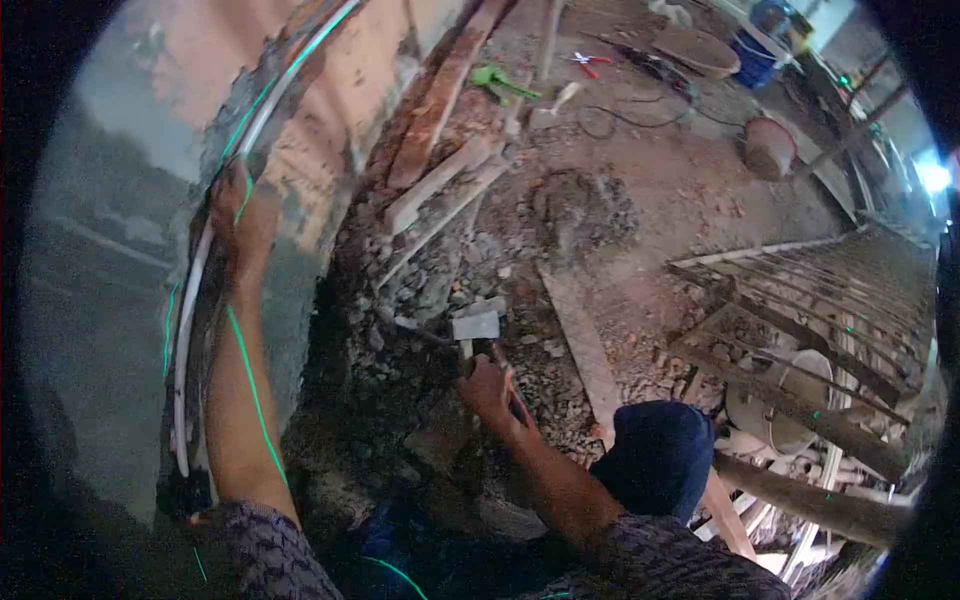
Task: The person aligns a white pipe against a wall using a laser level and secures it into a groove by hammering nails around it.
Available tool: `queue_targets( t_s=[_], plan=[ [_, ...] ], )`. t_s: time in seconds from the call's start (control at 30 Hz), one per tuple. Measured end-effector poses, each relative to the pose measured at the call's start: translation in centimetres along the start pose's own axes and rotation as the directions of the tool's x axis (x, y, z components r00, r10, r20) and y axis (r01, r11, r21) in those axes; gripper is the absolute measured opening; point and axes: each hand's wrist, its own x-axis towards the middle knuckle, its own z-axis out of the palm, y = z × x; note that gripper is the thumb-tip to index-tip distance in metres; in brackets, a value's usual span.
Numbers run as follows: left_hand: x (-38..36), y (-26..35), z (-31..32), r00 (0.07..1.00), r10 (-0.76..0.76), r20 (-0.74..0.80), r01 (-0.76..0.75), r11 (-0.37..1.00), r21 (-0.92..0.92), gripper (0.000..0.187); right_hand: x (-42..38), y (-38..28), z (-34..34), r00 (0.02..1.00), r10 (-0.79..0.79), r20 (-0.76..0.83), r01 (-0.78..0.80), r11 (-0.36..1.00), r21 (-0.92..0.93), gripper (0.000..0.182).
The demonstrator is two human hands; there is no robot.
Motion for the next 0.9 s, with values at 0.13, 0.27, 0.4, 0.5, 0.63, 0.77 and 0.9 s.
queue_targets(
  t_s=[0.13, 0.27, 0.4, 0.5, 0.63, 0.77, 0.9],
  plan=[
    [0.1, 0.0, -0.1, 1.000, 0.013, -0.019, -0.012, 0.999, 0.047, 0.051, -0.7, -0.1, -0.8, 0.997, -0.039, -0.071, 0.051, 0.984, 0.170, 0.055],
    [-0.1, 0.2, -0.5, 0.997, -0.001, 0.079, -0.006, 0.996, 0.084, 0.048, 0.1, -1.8, -5.6, 0.917, 0.144, 0.373, -0.320, 0.822, 0.471, 0.053],
    [0.2, 0.5, -0.8, 0.988, -0.089, 0.128, 0.090, 0.996, -0.004, 0.051, 1.2, 0.9, -0.8, 0.979, 0.011, 0.202, -0.056, 0.975, 0.216, 0.048],
    [0.2, 0.4, -1.6, 0.991, -0.037, 0.131, 0.036, 0.999, 0.012, 0.055, 2.4, 2.7, -2.3, 0.991, 0.096, -0.089, -0.086, 0.990, 0.112, 0.040],
    [-0.2, -0.3, -0.8, 0.987, -0.032, 0.159, 0.028, 0.999, 0.029, 0.058, 8.3, 10.1, -8.4, 0.734, 0.377, -0.564, -0.309, 0.926, 0.218, 0.036],
    [-0.5, -1.1, -0.3, 0.972, -0.114, 0.206, 0.165, 0.955, -0.247, 0.066, 13.5, 24.4, -10.1, 0.708, 0.379, -0.596, -0.487, 0.873, -0.023, 0.037],
    [-0.4, 0.6, -0.6, 0.971, -0.162, 0.177, 0.180, 0.980, -0.089, 0.053, 15.3, 30.2, -11.5, 0.750, 0.396, -0.530, -0.534, 0.835, -0.133, 0.037]
  ],
)
